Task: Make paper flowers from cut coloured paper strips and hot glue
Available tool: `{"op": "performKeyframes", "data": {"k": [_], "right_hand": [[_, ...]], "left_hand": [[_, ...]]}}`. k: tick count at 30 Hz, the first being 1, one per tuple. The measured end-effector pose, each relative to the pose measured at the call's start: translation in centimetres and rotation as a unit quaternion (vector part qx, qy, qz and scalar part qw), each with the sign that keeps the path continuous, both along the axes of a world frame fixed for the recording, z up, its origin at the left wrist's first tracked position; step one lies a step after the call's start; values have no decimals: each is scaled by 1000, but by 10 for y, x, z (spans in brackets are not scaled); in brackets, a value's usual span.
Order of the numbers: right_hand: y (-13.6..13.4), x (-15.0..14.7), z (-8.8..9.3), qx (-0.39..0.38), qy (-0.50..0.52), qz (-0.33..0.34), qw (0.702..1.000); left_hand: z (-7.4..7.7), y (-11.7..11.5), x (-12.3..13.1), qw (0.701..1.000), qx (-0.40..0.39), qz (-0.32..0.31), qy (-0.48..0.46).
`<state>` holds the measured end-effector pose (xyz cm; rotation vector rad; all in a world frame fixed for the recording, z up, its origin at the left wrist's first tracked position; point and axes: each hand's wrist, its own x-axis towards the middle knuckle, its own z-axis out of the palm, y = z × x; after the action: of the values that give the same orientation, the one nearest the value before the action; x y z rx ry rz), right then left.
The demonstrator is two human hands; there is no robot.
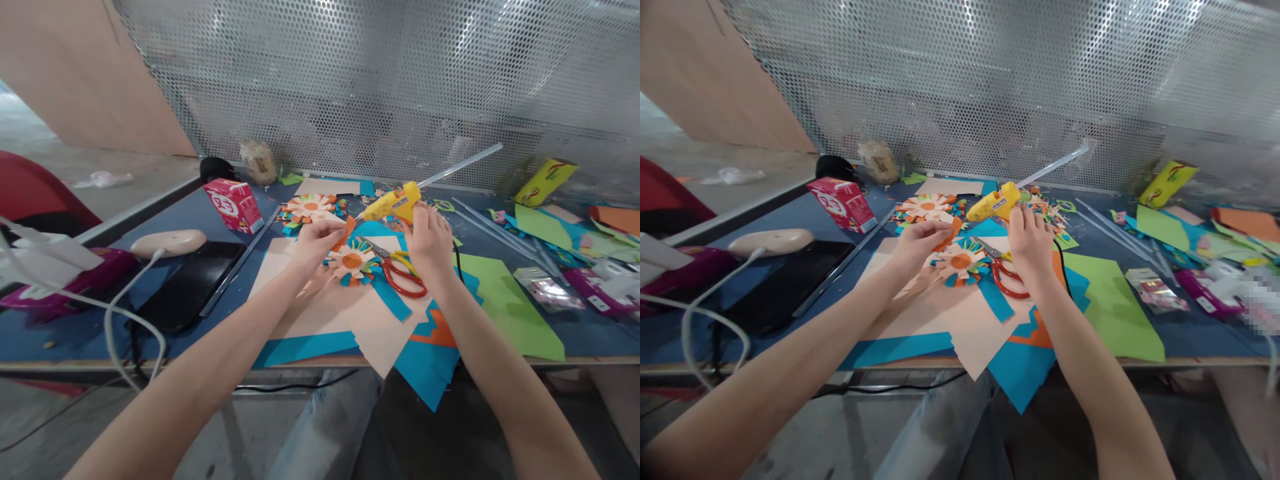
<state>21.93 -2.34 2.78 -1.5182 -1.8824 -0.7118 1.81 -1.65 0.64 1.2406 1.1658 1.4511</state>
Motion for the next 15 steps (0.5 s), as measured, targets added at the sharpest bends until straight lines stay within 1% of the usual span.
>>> {"op": "performKeyframes", "data": {"k": [6, 9, 12, 15], "right_hand": [[0, 1, -1, 6, 10, 13, 1000], [0, 1, 0, 2, 12, 12, 1000], [1, 1, 1, -25, 30, 0, 999], [5, 5, 1, -71, 77, -15, 994]], "left_hand": [[-2, -1, 1, 999, -18, -35, 12], [-2, -1, 2, 999, -16, -43, 4], [-1, 0, 2, 999, -15, -38, -3], [-1, 1, 1, 1000, -15, -27, -1]]}}
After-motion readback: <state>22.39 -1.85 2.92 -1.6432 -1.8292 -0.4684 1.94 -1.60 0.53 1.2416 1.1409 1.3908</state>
